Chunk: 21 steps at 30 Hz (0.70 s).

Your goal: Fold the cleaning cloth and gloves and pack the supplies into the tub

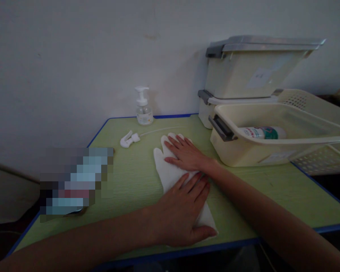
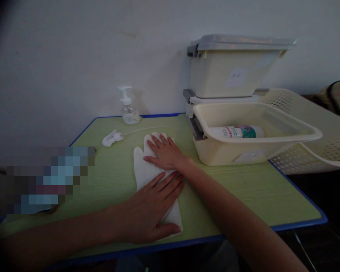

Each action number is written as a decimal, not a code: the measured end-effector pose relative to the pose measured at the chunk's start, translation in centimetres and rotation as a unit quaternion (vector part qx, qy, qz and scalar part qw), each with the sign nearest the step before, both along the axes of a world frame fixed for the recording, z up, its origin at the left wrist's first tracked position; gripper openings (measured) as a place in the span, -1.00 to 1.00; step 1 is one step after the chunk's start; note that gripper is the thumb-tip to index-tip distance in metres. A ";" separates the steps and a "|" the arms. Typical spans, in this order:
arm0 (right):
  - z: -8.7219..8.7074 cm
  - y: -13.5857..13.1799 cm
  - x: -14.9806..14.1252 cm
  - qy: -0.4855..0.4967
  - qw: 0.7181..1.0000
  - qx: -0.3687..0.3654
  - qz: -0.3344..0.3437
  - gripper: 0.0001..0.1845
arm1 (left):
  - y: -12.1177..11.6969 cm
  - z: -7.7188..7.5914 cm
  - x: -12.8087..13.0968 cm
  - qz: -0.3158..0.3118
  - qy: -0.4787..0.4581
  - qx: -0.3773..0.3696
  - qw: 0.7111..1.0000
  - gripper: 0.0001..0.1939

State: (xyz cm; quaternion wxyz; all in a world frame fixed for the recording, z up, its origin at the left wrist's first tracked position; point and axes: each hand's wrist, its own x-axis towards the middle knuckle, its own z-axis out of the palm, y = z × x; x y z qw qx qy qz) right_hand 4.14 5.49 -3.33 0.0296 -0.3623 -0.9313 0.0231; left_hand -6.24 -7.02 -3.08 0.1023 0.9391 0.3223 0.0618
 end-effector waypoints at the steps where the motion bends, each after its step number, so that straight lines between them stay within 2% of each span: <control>1: 0.0 0.0 0.0 -0.001 1.000 -0.001 0.000 -0.23 | 0.0 0.0 0.0 0.000 0.001 0.001 1.000 -0.18; 12: 0.2 0.0 0.0 0.021 1.000 0.010 -0.005 -0.19 | 0.0 0.0 0.0 -0.002 0.003 -0.002 1.000 -0.19; 21: 0.4 0.4 0.1 0.023 1.000 -0.011 0.003 -0.22 | -0.1 -0.1 0.0 0.002 0.003 -0.002 1.000 -0.18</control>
